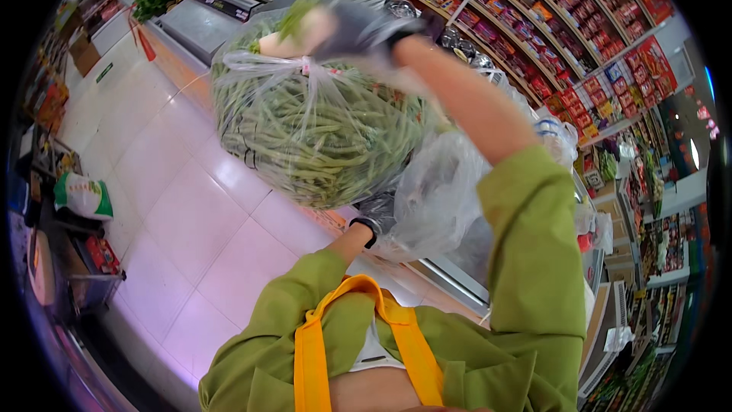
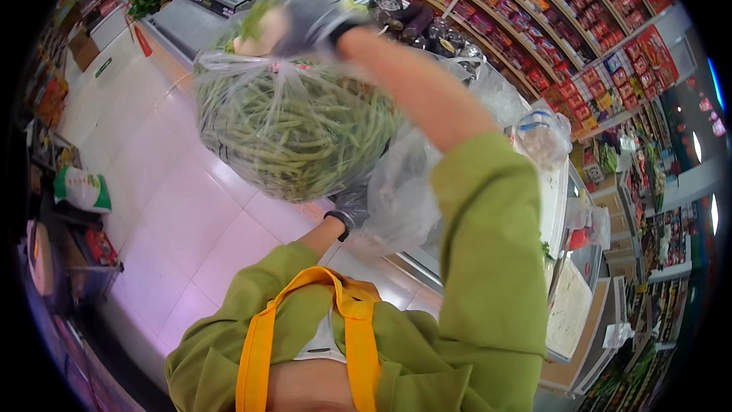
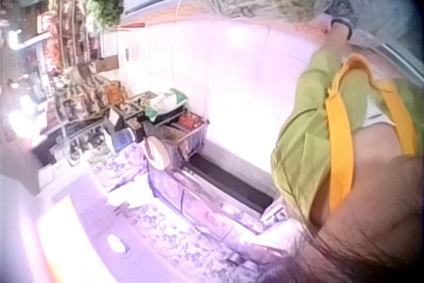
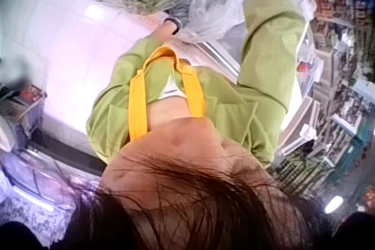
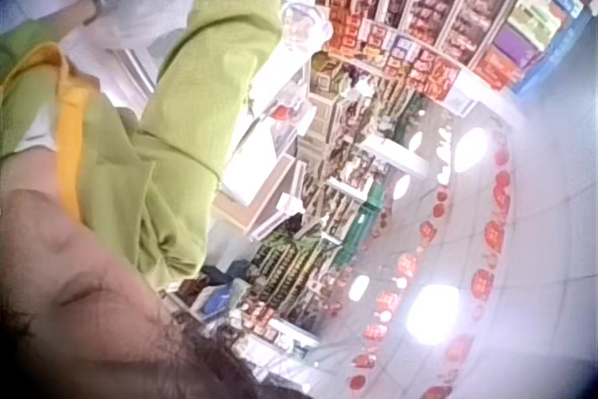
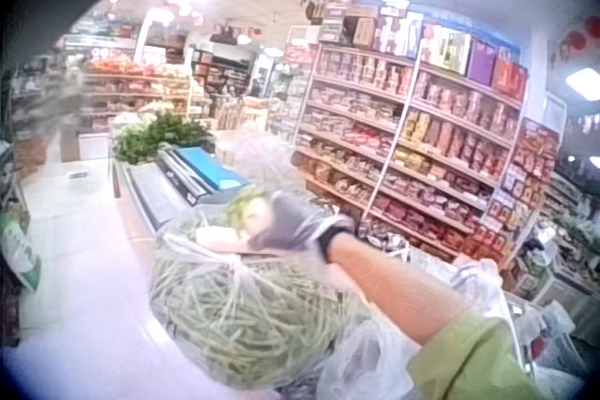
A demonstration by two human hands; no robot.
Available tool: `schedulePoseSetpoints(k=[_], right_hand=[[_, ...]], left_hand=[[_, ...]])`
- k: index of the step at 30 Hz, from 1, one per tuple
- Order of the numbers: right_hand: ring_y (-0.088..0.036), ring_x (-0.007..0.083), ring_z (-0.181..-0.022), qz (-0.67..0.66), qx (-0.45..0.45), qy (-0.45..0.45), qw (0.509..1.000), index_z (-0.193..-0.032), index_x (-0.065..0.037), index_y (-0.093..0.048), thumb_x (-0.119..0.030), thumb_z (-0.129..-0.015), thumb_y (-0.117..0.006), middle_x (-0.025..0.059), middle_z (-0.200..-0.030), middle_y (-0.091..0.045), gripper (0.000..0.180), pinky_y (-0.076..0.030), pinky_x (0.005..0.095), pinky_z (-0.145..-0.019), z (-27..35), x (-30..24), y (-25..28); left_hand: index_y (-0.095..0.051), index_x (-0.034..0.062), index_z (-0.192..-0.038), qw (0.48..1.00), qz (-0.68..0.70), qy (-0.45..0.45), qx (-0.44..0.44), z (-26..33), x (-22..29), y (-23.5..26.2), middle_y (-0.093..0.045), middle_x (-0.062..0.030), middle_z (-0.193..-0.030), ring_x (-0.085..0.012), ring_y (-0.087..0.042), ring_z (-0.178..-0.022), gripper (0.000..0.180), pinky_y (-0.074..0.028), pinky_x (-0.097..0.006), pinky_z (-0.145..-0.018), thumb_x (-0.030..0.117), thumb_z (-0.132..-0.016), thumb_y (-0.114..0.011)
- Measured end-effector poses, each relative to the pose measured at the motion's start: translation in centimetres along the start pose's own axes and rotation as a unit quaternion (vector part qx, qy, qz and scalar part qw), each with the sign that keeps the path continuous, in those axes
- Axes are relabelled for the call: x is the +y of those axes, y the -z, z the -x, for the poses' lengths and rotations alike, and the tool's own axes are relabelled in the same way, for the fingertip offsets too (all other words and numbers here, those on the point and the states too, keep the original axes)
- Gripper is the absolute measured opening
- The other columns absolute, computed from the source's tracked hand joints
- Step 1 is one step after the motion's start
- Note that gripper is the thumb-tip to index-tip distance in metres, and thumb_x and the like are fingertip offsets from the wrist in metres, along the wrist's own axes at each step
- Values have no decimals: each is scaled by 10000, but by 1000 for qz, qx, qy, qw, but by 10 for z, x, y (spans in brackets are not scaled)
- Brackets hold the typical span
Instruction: The person wraps individual white radishes in plastic film using a countertop vacuum sealer machine. They place each radish on the machine's blue mat, pull the film over it, and seal it. The wrapped radishes are then placed into a larger plastic bag. The task is performed repeatedly in a grocery store produce section.
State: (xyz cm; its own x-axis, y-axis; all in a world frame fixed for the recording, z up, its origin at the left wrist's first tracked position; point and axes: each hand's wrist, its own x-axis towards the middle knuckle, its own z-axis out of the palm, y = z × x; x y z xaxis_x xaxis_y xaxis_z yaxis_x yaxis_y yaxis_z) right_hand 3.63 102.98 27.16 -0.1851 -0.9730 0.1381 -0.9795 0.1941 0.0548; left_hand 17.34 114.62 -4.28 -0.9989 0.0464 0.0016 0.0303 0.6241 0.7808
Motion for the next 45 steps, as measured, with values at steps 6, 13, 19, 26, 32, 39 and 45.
schedulePoseSetpoints(k=[6,13,19,26,32,39,45], right_hand=[[-644,280,-951,-263,153,-100,947,-1107,-126,-683,-343,-809,-667,86,-1130,-667,369,-500,375,-841,58,32,-111],[-609,211,-924,-286,75,-563,772,-1156,-53,-620,-189,-788,-717,60,-1053,-644,404,-499,338,-811,435,6,-201],[-584,110,-889,-348,502,-657,443,-1323,-15,-505,-36,-923,-551,27,-1065,-609,403,-505,238,-762,583,-188,-140],[-608,158,-863,-190,872,-445,66,-1297,-53,-514,-129,-947,-483,43,-1037,-605,360,-531,264,-757,813,-463,-84],[-626,178,-899,-122,886,-447,20,-1318,-64,-495,-164,-933,-610,82,-1063,-615,415,-545,303,-736,999,-567,-102],[-578,168,-958,15,793,-603,83,-1397,-87,-448,-151,-878,-700,102,-1172,-551,580,-515,341,-823,1224,-613,-95],[-386,273,-1299,-41,720,-689,73,-1552,-235,-119,-118,-806,-757,115,-1495,-291,989,-429,344,-977,1439,-512,-59]], left_hand=[[-175,16,-1506,988,128,-67,56,24,-33,6,-293,-248,-1499,-377,-287,-1393,876,-230,-417,-1153,286,-811,-635],[-206,57,-1510,939,246,-227,-78,-10,54,-50,-312,-278,-1484,-401,-312,-1373,862,-257,-406,-1147,173,-773,-638],[-271,158,-1507,857,-21,-402,-322,60,232,-123,-399,-243,-1440,-420,-409,-1298,772,-309,-461,-1115,201,-807,-593],[-228,122,-1519,545,6,-678,-493,264,423,-309,-315,-239,-1498,-361,-313,-1395,1049,-311,-422,-1114,427,-683,-784],[-319,76,-1454,529,32,-663,-529,403,503,-569,-476,-189,-1379,-279,-624,-1065,688,-493,-349,-903,241,-861,-627],[-429,59,-1401,571,390,-341,-637,353,663,-796,-575,-89,-1306,-196,-548,-1170,558,-425,-319,-1028,146,-891,-637],[-420,81,-1412,585,262,-457,-617,321,779,-993,-513,-100,-1382,-216,-446,-1290,502,-305,-334,-1127,135,-930,-548]])
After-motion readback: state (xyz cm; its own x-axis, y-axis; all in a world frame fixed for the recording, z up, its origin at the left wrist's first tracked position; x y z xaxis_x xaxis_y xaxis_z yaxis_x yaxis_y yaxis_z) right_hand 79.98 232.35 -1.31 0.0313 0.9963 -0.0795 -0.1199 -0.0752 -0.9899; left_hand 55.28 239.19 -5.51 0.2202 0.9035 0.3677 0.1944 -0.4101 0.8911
